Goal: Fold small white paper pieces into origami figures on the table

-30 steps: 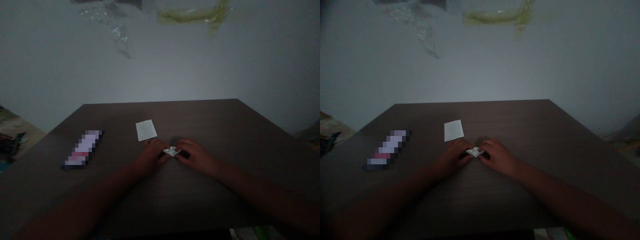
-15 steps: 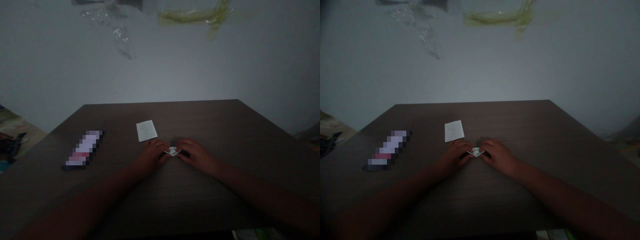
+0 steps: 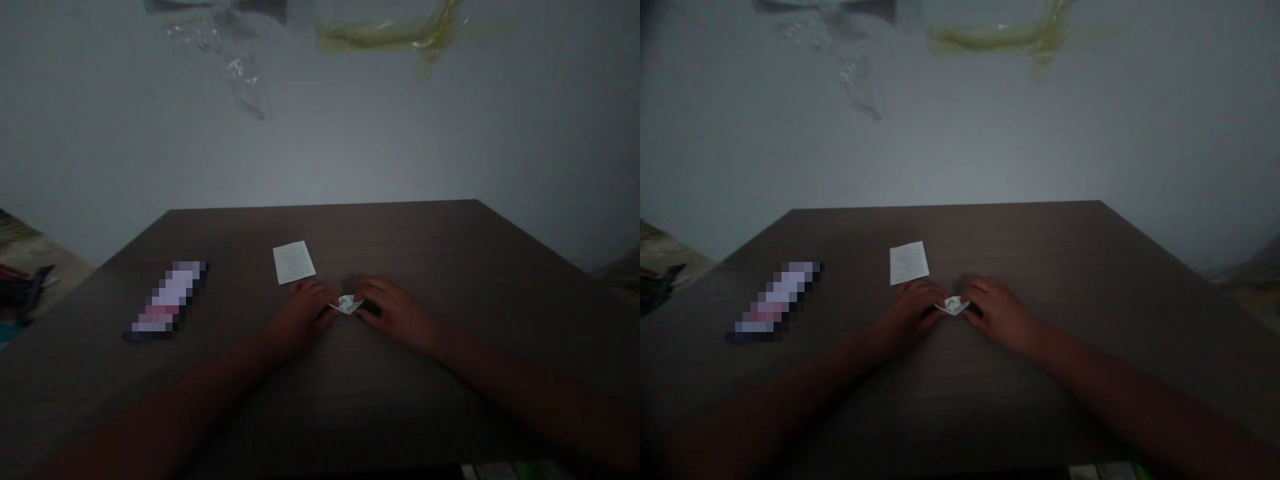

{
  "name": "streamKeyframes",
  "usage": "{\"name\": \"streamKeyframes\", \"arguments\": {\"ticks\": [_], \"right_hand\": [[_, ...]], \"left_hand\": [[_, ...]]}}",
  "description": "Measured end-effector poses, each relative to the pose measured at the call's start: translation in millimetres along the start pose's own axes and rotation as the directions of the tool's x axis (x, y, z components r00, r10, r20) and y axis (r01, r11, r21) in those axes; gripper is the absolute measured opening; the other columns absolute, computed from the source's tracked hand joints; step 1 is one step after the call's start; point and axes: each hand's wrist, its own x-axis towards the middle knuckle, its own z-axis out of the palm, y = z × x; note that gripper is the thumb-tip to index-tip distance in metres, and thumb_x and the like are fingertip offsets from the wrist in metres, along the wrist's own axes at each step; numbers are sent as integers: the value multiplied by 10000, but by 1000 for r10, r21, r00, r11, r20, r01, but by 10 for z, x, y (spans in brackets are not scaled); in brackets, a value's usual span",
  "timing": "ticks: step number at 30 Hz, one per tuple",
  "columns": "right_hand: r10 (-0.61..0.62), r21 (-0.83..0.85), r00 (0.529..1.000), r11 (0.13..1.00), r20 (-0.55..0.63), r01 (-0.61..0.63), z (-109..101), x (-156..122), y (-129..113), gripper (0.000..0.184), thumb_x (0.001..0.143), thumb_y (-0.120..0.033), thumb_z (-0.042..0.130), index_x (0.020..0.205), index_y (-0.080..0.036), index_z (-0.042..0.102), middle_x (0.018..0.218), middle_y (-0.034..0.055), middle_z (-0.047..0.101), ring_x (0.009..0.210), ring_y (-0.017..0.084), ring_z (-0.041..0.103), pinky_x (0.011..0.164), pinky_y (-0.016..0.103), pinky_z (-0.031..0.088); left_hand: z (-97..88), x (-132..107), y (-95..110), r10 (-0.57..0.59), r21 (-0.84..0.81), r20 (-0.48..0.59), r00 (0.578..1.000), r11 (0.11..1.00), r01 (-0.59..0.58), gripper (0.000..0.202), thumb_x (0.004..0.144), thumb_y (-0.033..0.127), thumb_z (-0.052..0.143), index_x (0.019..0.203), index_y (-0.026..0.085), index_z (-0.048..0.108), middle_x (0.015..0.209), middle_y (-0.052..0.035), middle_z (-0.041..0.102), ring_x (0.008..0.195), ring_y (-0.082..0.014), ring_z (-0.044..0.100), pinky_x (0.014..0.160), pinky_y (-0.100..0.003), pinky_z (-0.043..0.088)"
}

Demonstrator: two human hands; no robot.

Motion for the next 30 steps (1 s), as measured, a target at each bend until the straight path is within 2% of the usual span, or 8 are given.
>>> {"name": "streamKeyframes", "arguments": {"ticks": [11, 18, 23, 26, 30], "right_hand": [[11, -6, 999, 1000, 52, -10, -21, 5, -8, 108, 1029, -133, 779, 1087, -224, 775, 1089, 77, 789, 1048, 271, 758, 956, 428, 627], [-106, -26, 993, 994, 52, 108, -30, 17, 70, 123, 1101, -192, 756, 1031, -248, 841, 1006, 59, 827, 975, 258, 774, 965, 445, 641], [-106, -19, 994, 994, 39, 106, -24, 26, 82, 103, 1104, -219, 790, 1073, -279, 867, 1045, 49, 852, 983, 247, 789, 983, 439, 652], [-70, -17, 997, 997, 26, 70, -1, 16, 90, 106, 1122, -259, 779, 1113, -286, 881, 1031, 54, 857, 966, 251, 799, 929, 422, 660], [-8, 39, 1000, 999, -22, 9, 23, 2, 114, 159, 1159, -312, 727, 1150, -273, 881, 1076, 77, 860, 991, 257, 809, 908, 409, 663]], "left_hand": [[-30, -16, 13, 20, -11, 5, 1000, 1000, -20, 179, 1066, 96, 755, 1161, 242, 796, 1300, -37, 863, 1287, -280, 754, 1213, -515, 451], [-87, -14, 53, 31, 37, 2, 1000, 999, -31, 218, 1072, 62, 689, 1131, 242, 796, 1290, -36, 876, 1261, -286, 775, 1175, -520, 480], [-76, -10, 21, 34, 70, -30, 999, 997, -32, 223, 1053, 79, 695, 1104, 258, 817, 1353, -48, 859, 1305, -310, 761, 1185, -539, 517], [-74, -13, -18, -11, 102, -75, 997, 995, 19, 281, 1060, 83, 662, 1232, 249, 809, 1474, -93, 809, 1387, -336, 728, 1187, -543, 549], [-87, -13, -122, -135, 153, -169, 976, 975, 162, 453, 1047, 142, 703, 1498, 170, 671, 1612, -198, 708, 1530, -388, 646, 1268, -587, 535]]}}
